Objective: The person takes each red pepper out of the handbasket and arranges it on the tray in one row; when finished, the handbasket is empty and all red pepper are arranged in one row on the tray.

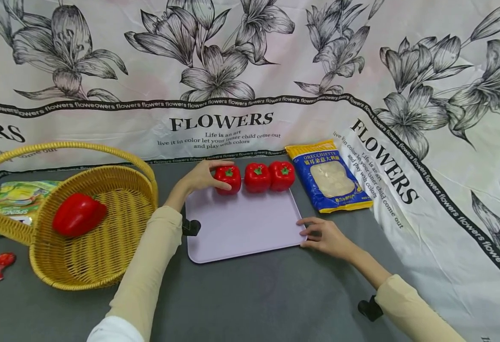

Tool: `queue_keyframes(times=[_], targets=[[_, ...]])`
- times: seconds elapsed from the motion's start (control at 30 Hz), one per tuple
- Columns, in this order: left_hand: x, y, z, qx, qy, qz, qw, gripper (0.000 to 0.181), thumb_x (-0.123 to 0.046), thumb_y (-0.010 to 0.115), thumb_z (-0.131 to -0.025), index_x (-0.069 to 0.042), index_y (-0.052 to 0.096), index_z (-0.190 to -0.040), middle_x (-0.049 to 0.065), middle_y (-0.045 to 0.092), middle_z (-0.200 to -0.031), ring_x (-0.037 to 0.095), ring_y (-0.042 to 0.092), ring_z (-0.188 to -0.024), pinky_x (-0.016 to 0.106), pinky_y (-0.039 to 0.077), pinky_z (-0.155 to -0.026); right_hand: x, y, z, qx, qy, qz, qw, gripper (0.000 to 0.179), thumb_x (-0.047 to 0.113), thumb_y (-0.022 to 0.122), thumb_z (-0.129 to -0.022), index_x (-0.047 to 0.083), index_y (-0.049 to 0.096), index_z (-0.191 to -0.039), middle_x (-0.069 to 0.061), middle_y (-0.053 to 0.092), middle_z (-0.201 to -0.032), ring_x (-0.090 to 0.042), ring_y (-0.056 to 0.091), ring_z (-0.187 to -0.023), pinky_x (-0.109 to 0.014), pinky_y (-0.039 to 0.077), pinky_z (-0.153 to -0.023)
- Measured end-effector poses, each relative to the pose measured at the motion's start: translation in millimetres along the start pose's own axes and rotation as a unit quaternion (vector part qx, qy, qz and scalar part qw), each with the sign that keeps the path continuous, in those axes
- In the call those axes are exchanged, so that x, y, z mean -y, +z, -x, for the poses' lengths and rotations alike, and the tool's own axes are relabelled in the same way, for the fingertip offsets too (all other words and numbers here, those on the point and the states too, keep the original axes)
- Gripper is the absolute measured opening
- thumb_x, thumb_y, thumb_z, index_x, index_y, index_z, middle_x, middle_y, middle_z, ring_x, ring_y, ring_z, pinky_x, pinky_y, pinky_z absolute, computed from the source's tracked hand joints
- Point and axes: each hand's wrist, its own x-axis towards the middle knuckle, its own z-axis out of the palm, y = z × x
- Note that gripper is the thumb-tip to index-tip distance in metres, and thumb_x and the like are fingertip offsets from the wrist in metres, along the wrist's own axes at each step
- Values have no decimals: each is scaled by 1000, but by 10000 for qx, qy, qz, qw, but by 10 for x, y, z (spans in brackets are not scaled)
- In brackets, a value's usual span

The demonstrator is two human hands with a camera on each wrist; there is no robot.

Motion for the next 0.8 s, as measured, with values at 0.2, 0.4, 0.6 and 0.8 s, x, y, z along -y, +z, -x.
queue_keyframes(times=[0.2,0.4,0.6,0.8], targets=[[3,25,-24,-17,-15,-23,10000,73,-11,82,-75,-11,49,-141,11,48,-140,28,45,-125,44,43,-101,2,-12,-7,25,93,-16,10000,20,7,80,-77,2,74,-95,-16,61,-122,-32,59,-108,-30,55,-78],[-27,0,-24,-23,0,-501,9987,75,-15,83,-74,-11,49,-141,13,51,-137,28,46,-125,44,40,-103,9,-25,-11,45,127,-29,9999,20,7,80,-77,3,74,-95,-15,61,-123,-31,59,-108,-30,55,-78],[-33,-42,11,286,113,-353,9989,74,-7,75,-78,-7,43,-144,15,45,-143,30,43,-129,45,40,-104,0,-21,-18,84,196,-94,9997,20,9,80,-77,3,74,-95,-15,60,-123,-31,58,-109,-30,55,-79],[-16,-65,28,578,267,-129,9979,76,5,70,-77,-1,37,-146,18,37,-149,32,36,-136,44,35,-109,-28,-16,-15,115,288,-139,9994,21,11,80,-77,4,74,-95,-14,60,-124,-31,58,-109,-30,55,-80]])
